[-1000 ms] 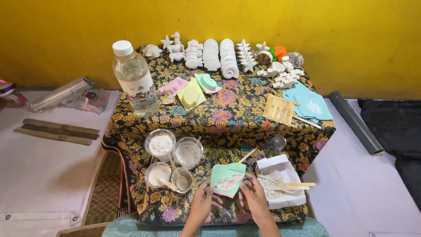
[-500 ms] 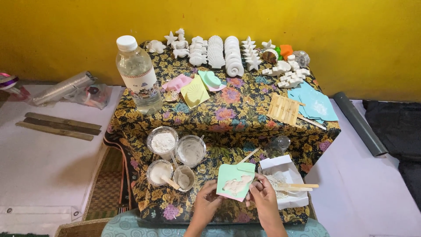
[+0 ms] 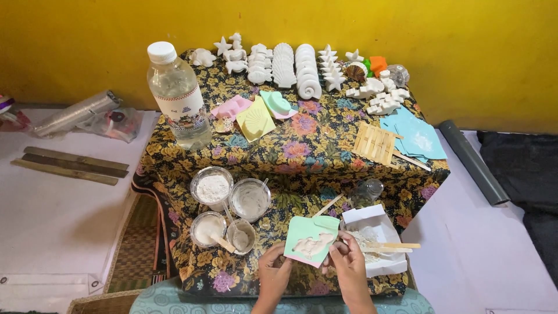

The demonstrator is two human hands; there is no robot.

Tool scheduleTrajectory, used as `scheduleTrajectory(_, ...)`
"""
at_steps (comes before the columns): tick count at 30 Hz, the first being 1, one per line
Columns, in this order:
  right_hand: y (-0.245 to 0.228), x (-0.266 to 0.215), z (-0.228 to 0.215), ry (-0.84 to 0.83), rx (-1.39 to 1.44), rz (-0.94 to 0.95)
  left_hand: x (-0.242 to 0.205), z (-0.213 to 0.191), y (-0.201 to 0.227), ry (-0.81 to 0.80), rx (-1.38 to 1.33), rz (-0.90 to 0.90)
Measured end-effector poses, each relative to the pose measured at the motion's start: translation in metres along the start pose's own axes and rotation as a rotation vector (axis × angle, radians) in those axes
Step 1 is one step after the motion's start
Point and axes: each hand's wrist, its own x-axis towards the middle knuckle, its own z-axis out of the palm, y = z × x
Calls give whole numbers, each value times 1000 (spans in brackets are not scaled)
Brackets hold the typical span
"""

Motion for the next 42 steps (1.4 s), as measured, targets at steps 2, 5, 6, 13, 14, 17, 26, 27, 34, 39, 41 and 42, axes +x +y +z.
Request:
scheduleTrajectory(2,6,6,-1,-31,29,-9,4,-5,2,-2,8,21)
scheduleTrajectory(5,16,12,-1,-37,18,109,8,-15,9,-22,186,-49)
scheduleTrajectory(6,21,15,-2,-8,38,144,11,-17,12,-55,323,-30)
scheduleTrajectory(13,-18,-2,34,28,-465,377,2,-28,6,-237,920,-102)
scheduleTrajectory(14,-12,-3,31,20,-464,374,2,-29,3,-230,923,-99)
scheduleTrajectory(17,-3,-19,36,111,-934,17,-9,-35,0,-226,855,-182)
scheduleTrajectory(26,7,-51,160,-546,-677,-88,-20,-53,-27,-168,886,244)
scheduleTrajectory(27,16,-44,169,-538,-656,-266,-21,-53,-30,-167,860,231)
scheduleTrajectory(34,30,-16,176,-493,-566,-747,-12,-56,-49,-158,733,189)
scheduleTrajectory(39,10,-11,172,-465,-458,-637,-13,-54,-56,-159,654,156)
scheduleTrajectory(41,13,-8,158,-444,-445,-571,-16,-50,-38,-157,629,143)
scheduleTrajectory(42,17,-3,148,-349,-332,-435,-14,-48,-19,-108,645,170)
